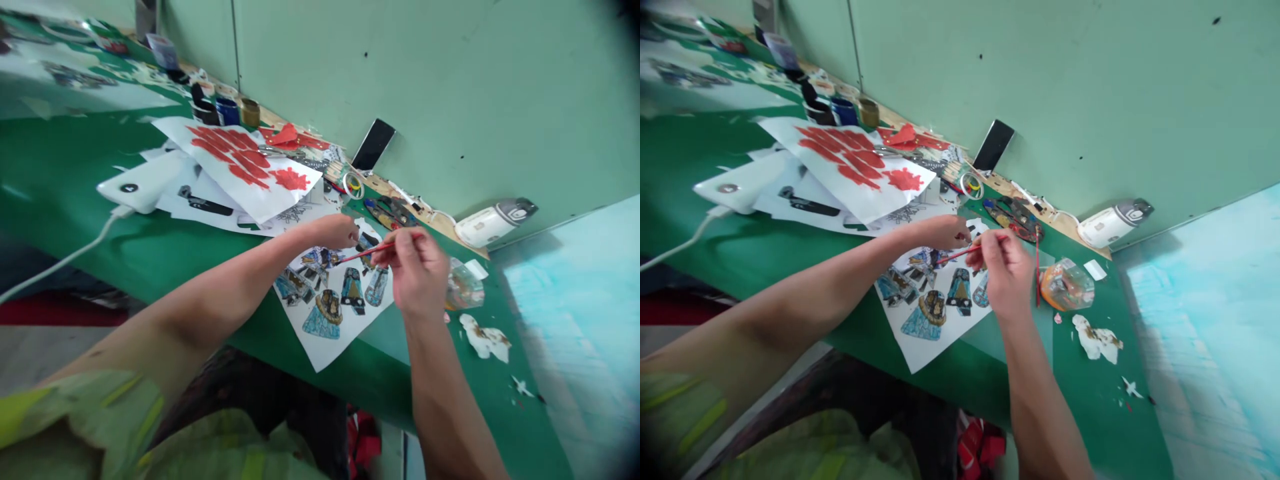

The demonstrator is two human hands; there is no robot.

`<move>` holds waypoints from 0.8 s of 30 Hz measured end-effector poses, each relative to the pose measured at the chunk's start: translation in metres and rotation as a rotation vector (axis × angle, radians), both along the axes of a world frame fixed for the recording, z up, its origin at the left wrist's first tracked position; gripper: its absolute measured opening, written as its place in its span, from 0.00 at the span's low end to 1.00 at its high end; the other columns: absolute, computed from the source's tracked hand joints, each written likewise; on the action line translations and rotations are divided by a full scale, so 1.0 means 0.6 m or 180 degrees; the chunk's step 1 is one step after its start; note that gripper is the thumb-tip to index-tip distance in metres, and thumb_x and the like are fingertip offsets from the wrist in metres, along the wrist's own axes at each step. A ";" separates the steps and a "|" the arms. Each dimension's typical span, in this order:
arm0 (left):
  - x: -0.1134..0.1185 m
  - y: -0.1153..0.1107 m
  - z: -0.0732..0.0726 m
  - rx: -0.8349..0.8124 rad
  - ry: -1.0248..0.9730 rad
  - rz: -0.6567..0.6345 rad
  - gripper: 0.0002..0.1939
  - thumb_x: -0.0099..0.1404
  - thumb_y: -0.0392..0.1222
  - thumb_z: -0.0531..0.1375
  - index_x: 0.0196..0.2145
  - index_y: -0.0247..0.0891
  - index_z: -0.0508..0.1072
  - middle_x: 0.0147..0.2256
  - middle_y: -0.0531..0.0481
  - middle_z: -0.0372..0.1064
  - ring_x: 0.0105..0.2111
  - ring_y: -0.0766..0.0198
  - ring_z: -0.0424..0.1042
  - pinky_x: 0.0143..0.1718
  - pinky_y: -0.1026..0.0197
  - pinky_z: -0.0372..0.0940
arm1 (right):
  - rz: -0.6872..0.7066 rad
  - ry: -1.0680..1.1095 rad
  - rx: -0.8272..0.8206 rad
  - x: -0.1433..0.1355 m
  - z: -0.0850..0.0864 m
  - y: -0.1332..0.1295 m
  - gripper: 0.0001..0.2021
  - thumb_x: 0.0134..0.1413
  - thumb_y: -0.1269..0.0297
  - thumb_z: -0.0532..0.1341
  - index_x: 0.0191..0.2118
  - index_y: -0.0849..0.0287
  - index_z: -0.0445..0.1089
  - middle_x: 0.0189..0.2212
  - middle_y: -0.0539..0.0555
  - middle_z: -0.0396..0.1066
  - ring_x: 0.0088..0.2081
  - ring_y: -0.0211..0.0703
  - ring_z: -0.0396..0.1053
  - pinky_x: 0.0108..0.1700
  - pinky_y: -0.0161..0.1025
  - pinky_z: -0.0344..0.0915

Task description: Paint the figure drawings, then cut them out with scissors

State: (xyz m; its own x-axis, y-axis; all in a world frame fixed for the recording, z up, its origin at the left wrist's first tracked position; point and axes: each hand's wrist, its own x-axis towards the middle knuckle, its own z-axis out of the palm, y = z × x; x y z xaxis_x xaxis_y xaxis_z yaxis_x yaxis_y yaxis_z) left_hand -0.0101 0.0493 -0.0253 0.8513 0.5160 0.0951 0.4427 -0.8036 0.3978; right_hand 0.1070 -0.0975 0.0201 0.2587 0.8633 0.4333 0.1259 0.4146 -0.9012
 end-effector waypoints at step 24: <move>0.002 -0.003 -0.003 0.0185 0.0079 -0.0037 0.15 0.62 0.37 0.56 0.38 0.39 0.84 0.35 0.44 0.78 0.33 0.60 0.71 0.33 0.60 0.59 | 0.0722 0.0384 -0.0632 -0.019 -0.072 -0.008 0.09 0.63 0.57 0.65 0.34 0.56 0.74 0.27 0.48 0.76 0.26 0.39 0.74 0.30 0.37 0.70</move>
